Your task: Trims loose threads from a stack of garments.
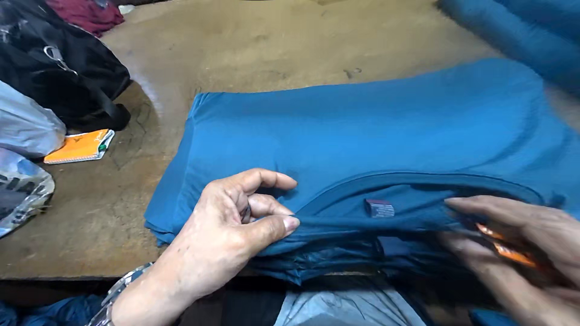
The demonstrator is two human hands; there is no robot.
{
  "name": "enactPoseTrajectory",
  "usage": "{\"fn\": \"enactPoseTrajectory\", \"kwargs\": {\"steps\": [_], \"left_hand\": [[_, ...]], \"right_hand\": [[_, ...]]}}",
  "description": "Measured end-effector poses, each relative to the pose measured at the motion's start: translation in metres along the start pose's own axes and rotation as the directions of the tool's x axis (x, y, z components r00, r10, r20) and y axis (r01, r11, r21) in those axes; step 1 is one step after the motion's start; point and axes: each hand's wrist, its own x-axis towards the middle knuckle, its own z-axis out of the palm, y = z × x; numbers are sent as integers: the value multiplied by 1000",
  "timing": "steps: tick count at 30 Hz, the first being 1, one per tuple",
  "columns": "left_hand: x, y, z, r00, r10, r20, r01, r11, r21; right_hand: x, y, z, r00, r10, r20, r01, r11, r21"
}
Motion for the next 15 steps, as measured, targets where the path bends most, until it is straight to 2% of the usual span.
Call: {"fn": "enactPoseTrajectory", "kwargs": {"steps": [1, 3, 5, 7, 9, 11, 13, 15], "left_hand": [[5, 4, 6, 999, 19, -46, -19, 1000, -18], [5, 3, 6, 998, -19, -54, 19, 1000, 3], [1, -2, -2, 993, -118, -5, 118, 992, 43], [4, 0, -2, 992, -128, -10, 129, 991, 36], [15, -4, -2, 1000, -17, -16, 17, 1000, 11], [21, -4, 3, 997, 68, -31, -66, 995, 81], [20, -3, 12, 981, 175, -79, -148, 952, 267], [20, -9, 11, 936, 350, -33, -282, 803, 526]], "right_hand": [[3, 4, -4, 1000, 26, 15, -25, 999, -37], [6, 11, -13, 993, 102, 56, -99, 993, -67], [8, 14, -19, 986, 155, 60, -154, 988, -31], [11, 13, -21, 978, 195, 68, -198, 979, 48], [8, 12, -19, 970, 244, 7, -243, 962, 121], [6, 13, -19, 956, 291, -25, -281, 941, 188], [5, 16, -22, 950, 311, -16, -298, 923, 242], [5, 20, -30, 948, 312, 60, -316, 907, 277]]}}
